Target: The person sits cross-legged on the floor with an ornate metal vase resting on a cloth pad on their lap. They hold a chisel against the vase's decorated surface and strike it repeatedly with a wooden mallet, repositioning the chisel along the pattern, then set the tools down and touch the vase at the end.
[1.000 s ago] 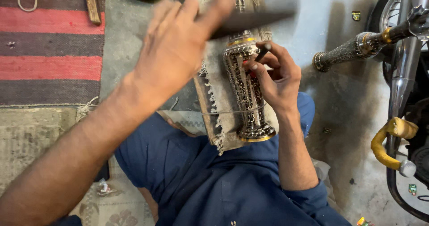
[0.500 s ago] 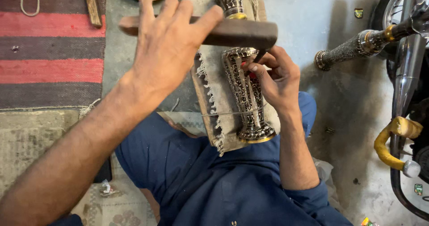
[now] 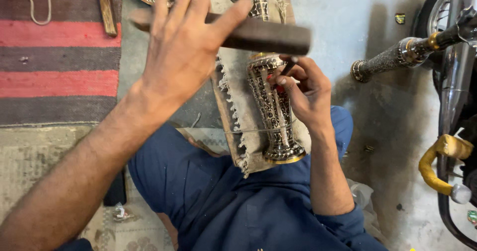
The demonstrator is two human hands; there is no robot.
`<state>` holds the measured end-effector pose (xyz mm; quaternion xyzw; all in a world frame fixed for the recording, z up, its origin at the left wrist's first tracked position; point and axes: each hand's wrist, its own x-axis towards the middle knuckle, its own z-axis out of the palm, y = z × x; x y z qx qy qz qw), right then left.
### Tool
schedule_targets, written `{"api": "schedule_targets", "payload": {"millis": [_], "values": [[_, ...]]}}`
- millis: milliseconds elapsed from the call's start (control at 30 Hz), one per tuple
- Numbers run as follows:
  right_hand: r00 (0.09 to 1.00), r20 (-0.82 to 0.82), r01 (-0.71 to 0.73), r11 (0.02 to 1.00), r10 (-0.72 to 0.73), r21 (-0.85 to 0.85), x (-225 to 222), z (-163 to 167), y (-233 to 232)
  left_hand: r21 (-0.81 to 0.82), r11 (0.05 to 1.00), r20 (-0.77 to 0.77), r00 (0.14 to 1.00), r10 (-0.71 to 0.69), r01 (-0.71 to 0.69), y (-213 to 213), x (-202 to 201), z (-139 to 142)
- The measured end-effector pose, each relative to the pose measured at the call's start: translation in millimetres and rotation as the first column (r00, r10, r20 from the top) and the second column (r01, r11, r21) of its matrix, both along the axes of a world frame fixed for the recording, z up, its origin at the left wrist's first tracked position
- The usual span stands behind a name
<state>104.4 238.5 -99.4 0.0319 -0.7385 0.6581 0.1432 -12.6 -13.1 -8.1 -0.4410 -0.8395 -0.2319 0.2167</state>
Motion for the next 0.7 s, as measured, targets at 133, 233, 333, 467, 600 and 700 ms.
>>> {"api": "schedule_targets", "payload": {"millis": [133,233,333,467,600,700], "values": [[0.999,-0.027,0.017,1.000,-0.018,-0.026,-1,-2,-2,-0.010,1.000,0.039,0.999,-0.014,0.014,1,-1,-2],[0.996,-0.074,0.044,0.997,-0.049,-0.066,-3,-4,-8,-0.101,0.993,-0.100,0.993,0.059,-0.069,1,-3,0],[0.994,-0.048,0.096,0.989,-0.101,-0.109,4,-3,-14,0.083,0.994,0.217,0.972,-0.094,0.077,2,-1,5],[0.985,-0.055,0.161,0.985,-0.164,-0.057,5,0,-22,0.073,0.986,0.209,0.964,-0.161,0.149,6,-1,17],[0.979,-0.022,0.203,0.979,-0.203,-0.001,4,5,-26,-0.114,0.992,-0.165,0.984,-0.066,0.048,8,0,31],[0.977,-0.060,0.203,0.978,-0.206,-0.054,5,5,-27,0.038,0.994,-0.022,0.995,-0.102,0.103,9,4,33]]}}
